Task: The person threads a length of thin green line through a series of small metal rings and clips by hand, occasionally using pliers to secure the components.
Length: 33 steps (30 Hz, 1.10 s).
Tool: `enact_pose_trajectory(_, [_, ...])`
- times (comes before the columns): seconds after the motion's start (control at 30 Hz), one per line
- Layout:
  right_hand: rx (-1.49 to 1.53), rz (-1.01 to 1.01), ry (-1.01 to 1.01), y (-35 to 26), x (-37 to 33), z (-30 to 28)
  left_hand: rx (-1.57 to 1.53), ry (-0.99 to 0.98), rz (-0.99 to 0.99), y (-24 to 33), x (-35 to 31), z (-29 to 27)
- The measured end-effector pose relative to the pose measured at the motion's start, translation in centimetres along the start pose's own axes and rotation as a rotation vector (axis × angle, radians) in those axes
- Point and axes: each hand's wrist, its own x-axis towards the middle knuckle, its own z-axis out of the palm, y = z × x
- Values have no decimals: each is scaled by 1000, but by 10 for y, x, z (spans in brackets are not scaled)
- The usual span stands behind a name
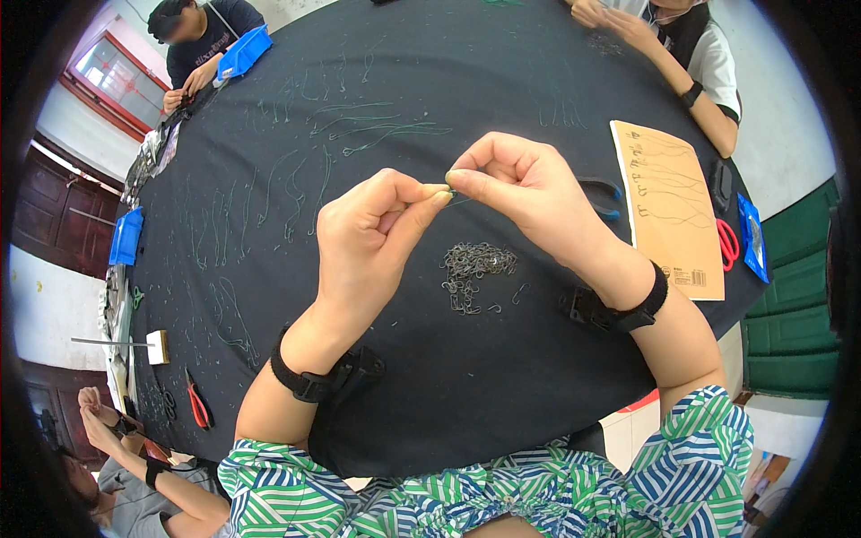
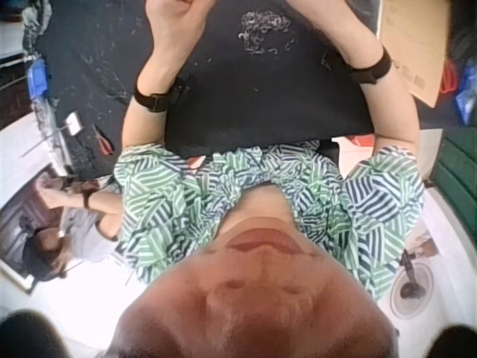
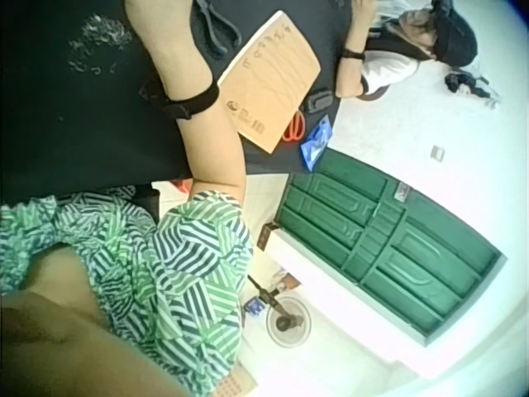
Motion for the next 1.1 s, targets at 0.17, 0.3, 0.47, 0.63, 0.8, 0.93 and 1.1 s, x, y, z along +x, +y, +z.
enact_pose_trajectory(0.17, [112,86,-28,6,-2,5,-20,-8,6,0,1,0])
enact_pose_trajectory(0.3, [62,55,-49,-2,-6,10,-174,44,3,-6,1,3])
enact_pose_trajectory(0.47, [-215,-90,-23,-8,-13,12,-135,-31,-66,-6,-1,-5])
enact_pose_trajectory(0.63, [-523,-354,69,-16,-17,15,-147,49,16,-10,0,2])
enact_pose_trajectory(0.8, [-543,-508,143,-14,-13,13,-38,37,58,-6,1,2])
enact_pose_trajectory(0.93, [-416,-316,101,-19,-15,10,8,-6,32,-3,2,-3])
enact_pose_trajectory(1.1, [-296,-228,120,-13,-12,9,31,-64,30,-1,2,-1])
